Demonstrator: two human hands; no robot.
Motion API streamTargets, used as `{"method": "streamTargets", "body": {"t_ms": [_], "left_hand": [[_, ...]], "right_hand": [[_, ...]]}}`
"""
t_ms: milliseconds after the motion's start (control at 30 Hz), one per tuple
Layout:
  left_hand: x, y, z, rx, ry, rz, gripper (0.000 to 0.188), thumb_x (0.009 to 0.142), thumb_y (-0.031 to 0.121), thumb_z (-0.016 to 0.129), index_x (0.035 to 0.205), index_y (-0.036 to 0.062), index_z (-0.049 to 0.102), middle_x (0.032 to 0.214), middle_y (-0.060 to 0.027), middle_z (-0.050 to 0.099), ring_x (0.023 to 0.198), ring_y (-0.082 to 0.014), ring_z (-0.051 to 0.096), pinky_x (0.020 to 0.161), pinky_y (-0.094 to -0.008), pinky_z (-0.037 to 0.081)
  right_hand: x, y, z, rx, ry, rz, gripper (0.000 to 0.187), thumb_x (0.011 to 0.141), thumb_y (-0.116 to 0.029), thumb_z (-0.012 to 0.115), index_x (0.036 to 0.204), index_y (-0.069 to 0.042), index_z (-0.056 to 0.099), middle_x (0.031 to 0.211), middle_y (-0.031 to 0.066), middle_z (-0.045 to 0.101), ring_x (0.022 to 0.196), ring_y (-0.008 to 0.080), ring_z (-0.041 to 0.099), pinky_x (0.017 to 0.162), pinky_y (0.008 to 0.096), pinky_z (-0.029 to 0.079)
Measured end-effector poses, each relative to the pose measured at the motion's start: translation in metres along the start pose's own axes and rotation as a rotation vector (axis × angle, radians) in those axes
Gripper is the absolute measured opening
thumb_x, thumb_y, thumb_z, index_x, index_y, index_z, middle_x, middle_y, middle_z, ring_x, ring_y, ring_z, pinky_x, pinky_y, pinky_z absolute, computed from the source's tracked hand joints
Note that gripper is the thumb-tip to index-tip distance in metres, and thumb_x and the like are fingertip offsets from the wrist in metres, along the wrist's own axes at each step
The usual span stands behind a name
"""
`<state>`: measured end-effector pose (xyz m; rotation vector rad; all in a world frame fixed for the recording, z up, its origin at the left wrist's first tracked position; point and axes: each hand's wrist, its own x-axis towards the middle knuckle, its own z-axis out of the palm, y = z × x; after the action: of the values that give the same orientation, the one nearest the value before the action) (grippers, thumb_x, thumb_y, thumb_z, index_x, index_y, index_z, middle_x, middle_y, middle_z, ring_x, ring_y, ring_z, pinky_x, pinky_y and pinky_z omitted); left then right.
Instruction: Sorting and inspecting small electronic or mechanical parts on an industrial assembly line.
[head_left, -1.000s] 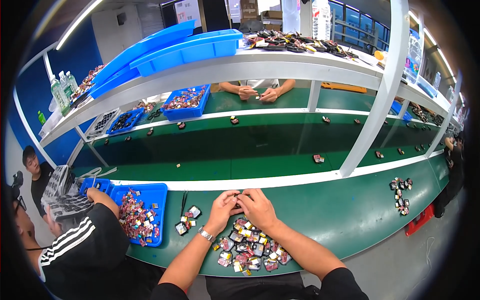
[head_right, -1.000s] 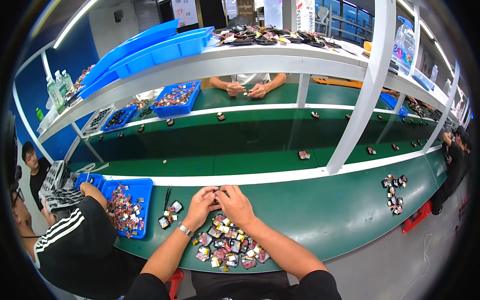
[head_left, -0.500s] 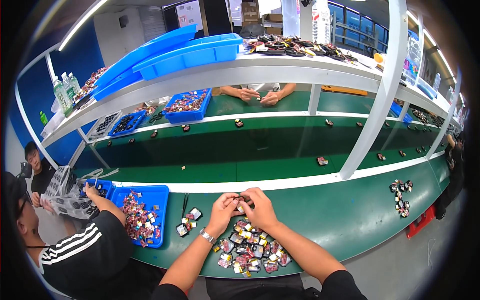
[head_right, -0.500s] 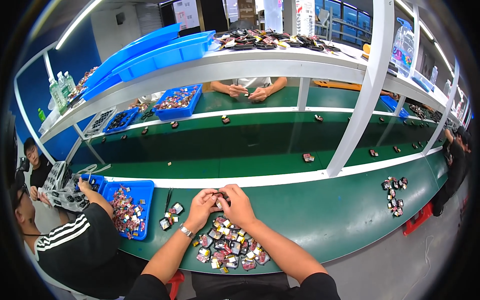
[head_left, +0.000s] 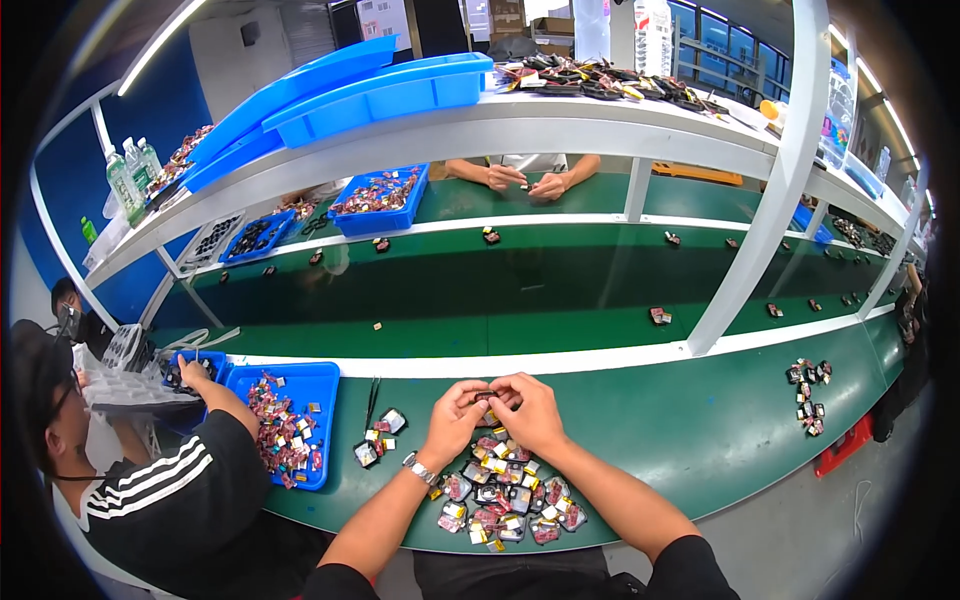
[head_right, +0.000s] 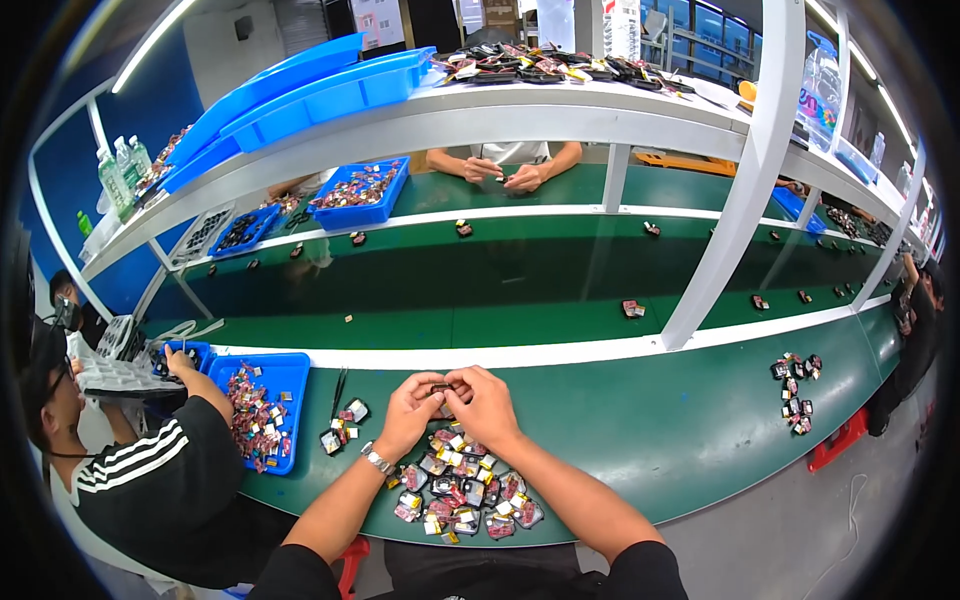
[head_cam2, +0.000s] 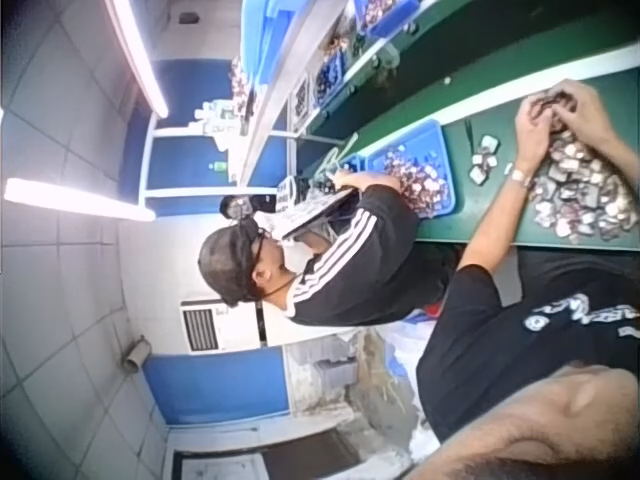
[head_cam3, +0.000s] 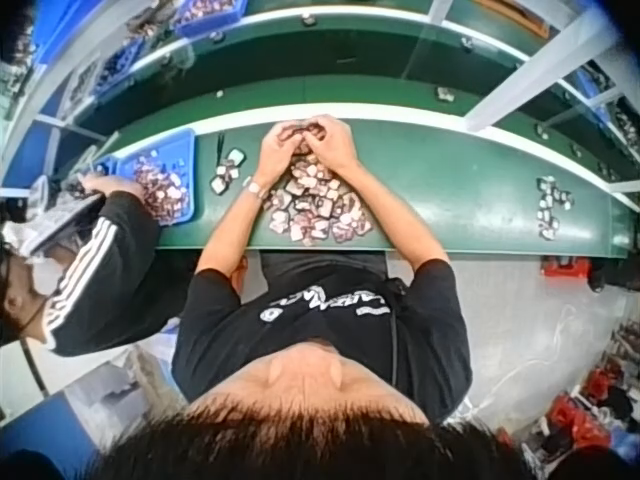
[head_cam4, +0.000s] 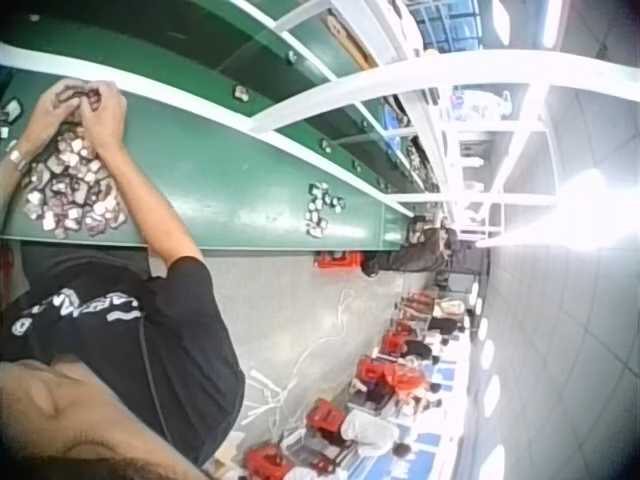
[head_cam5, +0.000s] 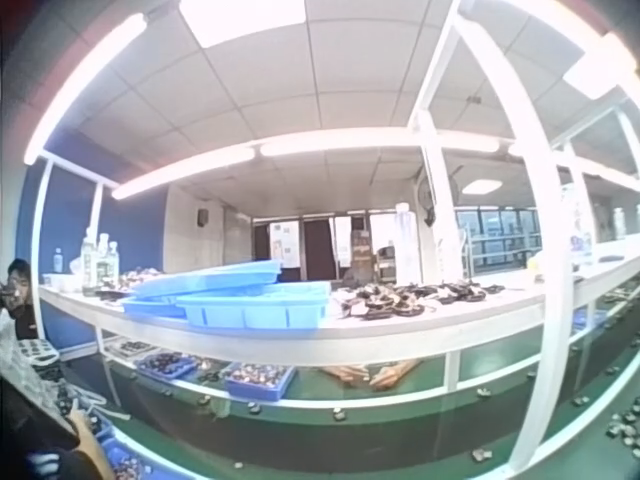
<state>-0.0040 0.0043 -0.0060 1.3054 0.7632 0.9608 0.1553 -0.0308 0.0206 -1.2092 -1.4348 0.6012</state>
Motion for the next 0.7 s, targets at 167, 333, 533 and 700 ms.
{"method": "streamTargets", "body": {"t_ms": [167, 333, 533, 700], "left_hand": [[0.009, 0.003, -0.011, 0.004, 0.144, 0.179, 0.035, 0.093, 0.001, 0.053, 0.127, -0.0044, 0.045, 0.121, -0.0181, 0.059, 0.101, -0.0213, 0.064, 0.08, -0.0311, 0.057], [0.016, 0.0, -0.018, 0.029, 0.165, 0.171, 0.02, 0.094, 0.002, 0.052, 0.112, -0.005, 0.055, 0.108, -0.015, 0.065, 0.093, -0.019, 0.066, 0.074, -0.0284, 0.057], [0.007, -0.002, -0.029, 0.058, 0.191, 0.107, 0.015, 0.092, 0.001, 0.053, 0.105, -0.0034, 0.061, 0.099, -0.0116, 0.068, 0.083, -0.0142, 0.065, 0.069, -0.0262, 0.055], [0.005, 0.012, -0.014, 0.248, 0.089, 0.099, 0.019, 0.09, 0.005, 0.059, 0.107, -0.0022, 0.063, 0.095, -0.0093, 0.069, 0.077, -0.0104, 0.063, 0.066, -0.0253, 0.054]], "right_hand": [[0.083, 0.065, -0.023, 0.135, 0.155, 0.249, 0.015, 0.078, -0.005, 0.072, 0.091, 0.001, 0.068, 0.078, 0.0085, 0.07, 0.071, 0.0109, 0.065, 0.066, 0.0266, 0.053], [0.143, 0.107, -0.071, -0.378, 0.291, 0.42, 0.036, 0.073, -0.017, 0.077, 0.102, 0.003, 0.069, 0.093, 0.0152, 0.071, 0.088, 0.0262, 0.069, 0.081, 0.0353, 0.054], [0.073, 0.056, -0.056, -0.485, 0.071, 0.117, 0.027, 0.078, -0.017, 0.068, 0.099, 0.0, 0.066, 0.088, 0.018, 0.066, 0.08, 0.0305, 0.064, 0.074, 0.0393, 0.051], [-0.001, 0.007, -0.051, -0.473, -0.329, 0.17, 0.019, 0.08, -0.018, 0.069, 0.089, -0.002, 0.068, 0.087, 0.0142, 0.065, 0.079, 0.0277, 0.064, 0.074, 0.038, 0.051]]}}
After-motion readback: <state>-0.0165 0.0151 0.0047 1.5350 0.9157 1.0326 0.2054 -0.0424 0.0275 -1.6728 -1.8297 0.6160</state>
